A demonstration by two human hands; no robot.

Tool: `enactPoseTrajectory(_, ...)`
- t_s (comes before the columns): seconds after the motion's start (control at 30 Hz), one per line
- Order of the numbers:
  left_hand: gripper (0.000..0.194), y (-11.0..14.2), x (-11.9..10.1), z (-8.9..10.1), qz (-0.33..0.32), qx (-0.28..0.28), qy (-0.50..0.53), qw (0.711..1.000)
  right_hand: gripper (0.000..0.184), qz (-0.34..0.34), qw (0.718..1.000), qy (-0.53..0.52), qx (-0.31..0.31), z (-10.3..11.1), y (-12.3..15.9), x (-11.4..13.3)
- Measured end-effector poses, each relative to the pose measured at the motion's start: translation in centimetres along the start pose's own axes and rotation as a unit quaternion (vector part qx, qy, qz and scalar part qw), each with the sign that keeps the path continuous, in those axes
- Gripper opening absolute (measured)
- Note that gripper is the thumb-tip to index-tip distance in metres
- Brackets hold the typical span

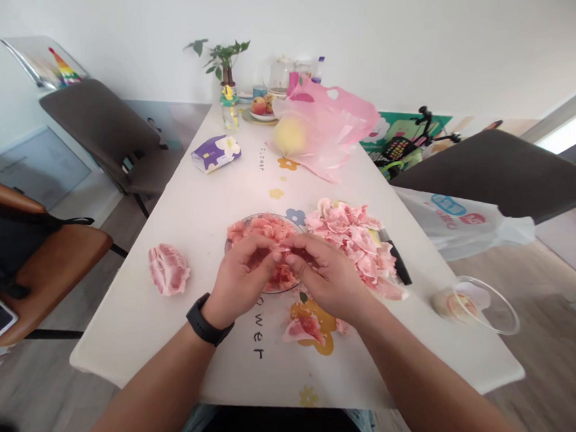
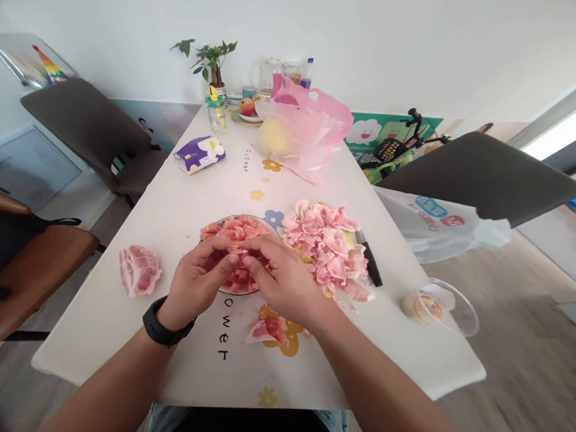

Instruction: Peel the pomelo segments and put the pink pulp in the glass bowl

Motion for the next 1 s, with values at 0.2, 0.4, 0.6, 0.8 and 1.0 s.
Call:
enactPoseTrajectory(0.2,0.022,-0.1,-0.7,0.1,-0.04,-0.012,-0.083,0.996,0.022,0.01,1.0,0.0,0.026,-0.1,0.0,0.2)
enactPoseTrajectory(0.4,0.015,0.0,-2.1,0.0,-0.138,-0.057,-0.178,0.973,0.019,-0.047,0.996,-0.065,0.036,-0.6,0.2,-0.6)
enactPoseTrajectory(0.6,0.02,-0.3,-1.2,0.2,-0.067,-0.048,-0.111,0.99,0.021,-0.125,0.977,-0.168,0.029,-2.0,0.1,-1.3)
enactPoseTrajectory(0.8,0.02,-0.5,-0.1,0.2,0.031,-0.033,-0.01,0.999,0.008,-0.027,0.997,0.073,-0.007,-0.9,-0.9,0.1)
enactPoseTrajectory(1.0,0.024,-0.8,-0.6,1.0,0.058,-0.067,0.066,0.994,0.016,0.109,0.975,0.195,-0.009,-0.7,-1.0,0.4)
Point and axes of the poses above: each hand's wrist, its own y-axis away from the middle knuckle, its own z-axis out of the back of the hand, x = y × z, the point moved 5 cm from there along -y, towards the middle knuckle, and after that the axes turned 2 degrees about -x, right-handed, at the moved point
